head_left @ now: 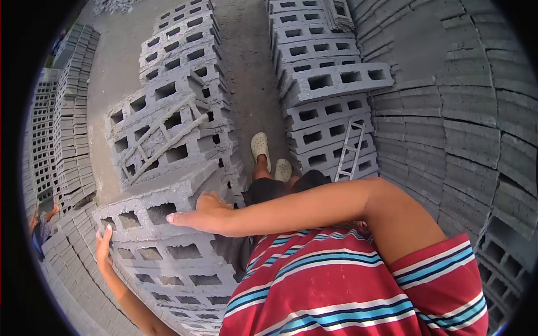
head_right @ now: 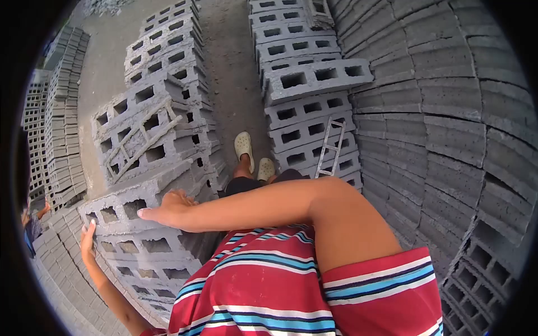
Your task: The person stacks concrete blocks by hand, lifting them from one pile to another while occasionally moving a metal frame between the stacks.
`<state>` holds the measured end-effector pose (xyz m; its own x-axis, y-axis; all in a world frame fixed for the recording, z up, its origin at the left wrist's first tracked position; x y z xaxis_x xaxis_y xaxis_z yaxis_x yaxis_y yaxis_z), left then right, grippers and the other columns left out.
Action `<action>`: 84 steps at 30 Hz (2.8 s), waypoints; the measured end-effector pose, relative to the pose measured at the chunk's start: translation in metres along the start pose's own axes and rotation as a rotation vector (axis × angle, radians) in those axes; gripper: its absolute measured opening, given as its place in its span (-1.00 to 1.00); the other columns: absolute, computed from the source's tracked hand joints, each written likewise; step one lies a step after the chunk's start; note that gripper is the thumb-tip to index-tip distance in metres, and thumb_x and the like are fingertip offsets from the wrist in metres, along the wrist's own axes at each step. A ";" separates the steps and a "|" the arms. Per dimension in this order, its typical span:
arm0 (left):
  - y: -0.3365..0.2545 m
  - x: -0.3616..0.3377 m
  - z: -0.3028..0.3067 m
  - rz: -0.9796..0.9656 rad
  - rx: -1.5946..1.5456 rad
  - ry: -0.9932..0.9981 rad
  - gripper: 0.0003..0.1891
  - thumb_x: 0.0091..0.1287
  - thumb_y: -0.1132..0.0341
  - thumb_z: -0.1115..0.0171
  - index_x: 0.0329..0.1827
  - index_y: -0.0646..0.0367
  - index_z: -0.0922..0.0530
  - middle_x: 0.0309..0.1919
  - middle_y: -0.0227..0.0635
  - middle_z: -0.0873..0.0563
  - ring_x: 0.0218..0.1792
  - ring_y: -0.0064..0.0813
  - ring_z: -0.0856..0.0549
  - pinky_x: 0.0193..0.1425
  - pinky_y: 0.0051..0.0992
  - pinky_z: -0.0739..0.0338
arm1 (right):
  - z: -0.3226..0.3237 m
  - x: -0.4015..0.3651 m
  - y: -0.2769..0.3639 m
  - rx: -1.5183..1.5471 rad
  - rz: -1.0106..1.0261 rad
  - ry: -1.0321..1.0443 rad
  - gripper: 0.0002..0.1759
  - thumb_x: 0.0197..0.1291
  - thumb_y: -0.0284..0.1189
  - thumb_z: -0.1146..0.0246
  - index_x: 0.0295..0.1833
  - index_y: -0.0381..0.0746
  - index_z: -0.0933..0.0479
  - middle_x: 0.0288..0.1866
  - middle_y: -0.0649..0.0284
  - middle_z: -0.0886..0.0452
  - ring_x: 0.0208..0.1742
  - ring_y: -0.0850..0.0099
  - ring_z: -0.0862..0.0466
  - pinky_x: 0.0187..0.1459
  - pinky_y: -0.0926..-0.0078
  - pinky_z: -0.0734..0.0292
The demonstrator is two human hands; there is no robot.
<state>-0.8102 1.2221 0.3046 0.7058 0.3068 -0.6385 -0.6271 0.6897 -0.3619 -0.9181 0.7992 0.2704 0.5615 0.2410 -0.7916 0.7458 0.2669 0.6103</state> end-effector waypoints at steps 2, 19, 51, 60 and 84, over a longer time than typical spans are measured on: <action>0.032 0.024 0.009 0.034 -0.163 -0.116 0.06 0.03 -0.08 -0.35 0.41 0.33 0.08 0.32 -0.03 -0.19 0.31 -0.21 -0.25 0.35 -0.34 -0.11 | 0.023 0.004 -0.015 0.002 0.126 0.179 -0.04 -0.10 0.17 -0.25 0.07 -0.56 -0.39 0.12 -0.20 -0.43 0.12 0.00 -0.47 0.14 0.26 -0.33; 0.085 0.062 0.055 0.009 -0.304 0.084 -0.40 0.18 -0.04 -0.19 0.20 0.11 -0.37 0.08 -0.37 -0.51 0.12 -0.42 -0.45 0.20 -0.36 -0.29 | 0.229 0.073 -0.507 0.063 -0.973 -0.962 0.41 -0.38 0.15 -0.43 0.42 -0.36 0.24 0.25 -0.02 -0.27 0.22 0.10 -0.40 0.18 -0.02 -0.25; -0.008 0.033 -0.010 -0.141 -0.049 -0.272 -0.71 -0.08 0.32 -0.32 -0.25 0.22 -0.63 -0.34 -0.37 -0.68 -0.36 -0.46 -0.60 -0.22 -0.48 -0.45 | 0.010 0.010 -0.007 -0.110 0.216 0.145 0.46 -0.20 0.39 -0.14 0.26 -0.76 0.29 0.27 -0.47 -0.08 0.34 -0.09 -0.21 0.29 0.29 -0.18; -0.046 0.004 -0.008 -0.113 0.131 -0.381 -0.72 -0.16 0.31 -0.31 -0.36 0.25 -0.62 -0.45 -0.35 -0.66 -0.45 -0.42 -0.58 -0.31 -0.46 -0.44 | -0.012 0.013 -0.022 -0.096 0.239 -0.109 0.22 -0.05 0.14 -0.21 0.24 -0.77 0.15 0.17 -0.43 -0.21 0.21 -0.14 -0.31 0.21 0.14 -0.24; -0.319 -0.154 -0.305 -0.620 0.698 -0.243 -0.53 -0.18 0.07 -0.33 -0.49 0.43 -0.55 -0.54 0.07 -0.63 -0.42 -0.05 -0.66 -0.23 -0.27 -0.49 | 0.190 -0.151 -0.249 0.548 0.082 -0.942 -0.65 -0.18 -0.28 -0.26 -0.47 -0.43 -0.54 -0.58 0.22 -0.56 -0.53 0.48 -0.53 -0.45 0.46 -0.42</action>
<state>-0.8198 0.7548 0.3108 0.9437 -0.1700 -0.2837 0.1619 0.9854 -0.0518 -1.1208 0.5190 0.2325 0.4913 -0.6342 -0.5970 0.6212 -0.2252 0.7506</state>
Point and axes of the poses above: each hand's wrist, its own x-axis towards the middle knuckle, its own z-axis out of the back of the hand, y = z × x, the point moved 2 cm from there along x, towards the middle knuckle
